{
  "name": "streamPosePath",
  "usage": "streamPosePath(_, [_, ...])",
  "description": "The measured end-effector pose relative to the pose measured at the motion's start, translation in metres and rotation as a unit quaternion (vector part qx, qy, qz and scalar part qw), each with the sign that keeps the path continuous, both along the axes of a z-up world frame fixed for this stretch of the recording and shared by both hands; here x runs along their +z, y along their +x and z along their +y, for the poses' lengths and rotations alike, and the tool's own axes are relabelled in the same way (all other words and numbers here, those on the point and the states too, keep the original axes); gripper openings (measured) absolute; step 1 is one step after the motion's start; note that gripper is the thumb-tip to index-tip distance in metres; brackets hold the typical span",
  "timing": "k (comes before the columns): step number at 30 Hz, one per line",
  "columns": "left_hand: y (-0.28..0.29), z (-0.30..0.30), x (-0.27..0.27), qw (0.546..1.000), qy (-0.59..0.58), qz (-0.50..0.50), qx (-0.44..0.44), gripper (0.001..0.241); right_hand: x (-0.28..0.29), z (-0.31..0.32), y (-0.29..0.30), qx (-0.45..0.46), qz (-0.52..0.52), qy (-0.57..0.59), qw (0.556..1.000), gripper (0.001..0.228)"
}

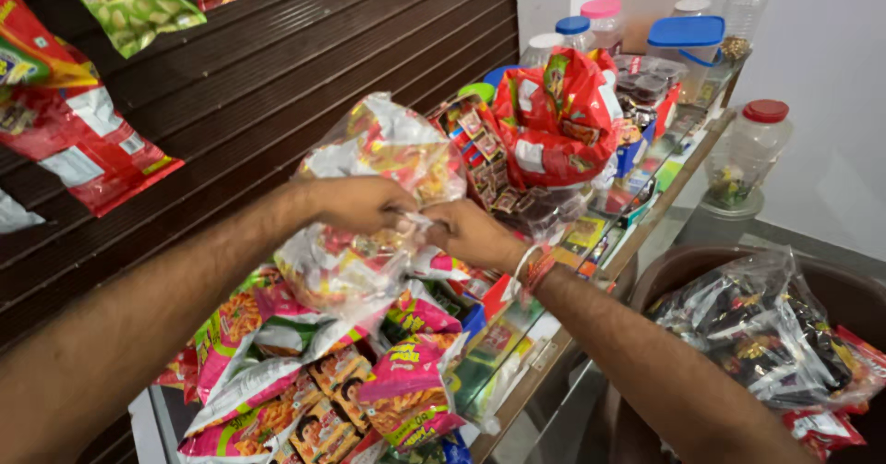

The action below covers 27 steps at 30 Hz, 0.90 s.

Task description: The person opens a large transparent bag containing smaller snack packets and places them into a brown plastic tub. They also handle a small white jar with a red lid, placing it on a counter before returning to pack more snacks.

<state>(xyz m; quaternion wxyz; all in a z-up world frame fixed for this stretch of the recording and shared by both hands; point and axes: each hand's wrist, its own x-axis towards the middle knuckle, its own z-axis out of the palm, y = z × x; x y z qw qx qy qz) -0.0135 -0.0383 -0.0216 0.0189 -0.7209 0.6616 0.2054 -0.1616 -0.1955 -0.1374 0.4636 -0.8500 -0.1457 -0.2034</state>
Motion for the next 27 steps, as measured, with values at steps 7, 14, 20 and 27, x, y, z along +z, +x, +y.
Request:
streamPosePath(7, [-0.017, 0.007, 0.008, 0.992, -0.086, -0.088, 0.023, 0.026, 0.004, -0.001, -0.002, 0.037, 0.010, 0.121, 0.992, 0.020])
streamPosePath(14, [-0.020, 0.006, 0.004, 0.981, -0.149, -0.123, -0.021, 0.026, 0.004, 0.009, -0.005, -0.059, -0.067, 0.055, 0.995, 0.019])
streamPosePath(20, [-0.019, 0.005, -0.002, 0.982, -0.130, -0.136, 0.031, 0.019, 0.009, 0.015, -0.003, -0.077, -0.063, 0.043, 0.994, 0.017])
streamPosePath(27, [-0.017, 0.001, -0.001, 0.989, -0.101, -0.087, 0.058, 0.019, 0.013, 0.019, -0.004, -0.087, -0.074, 0.032, 0.993, 0.026])
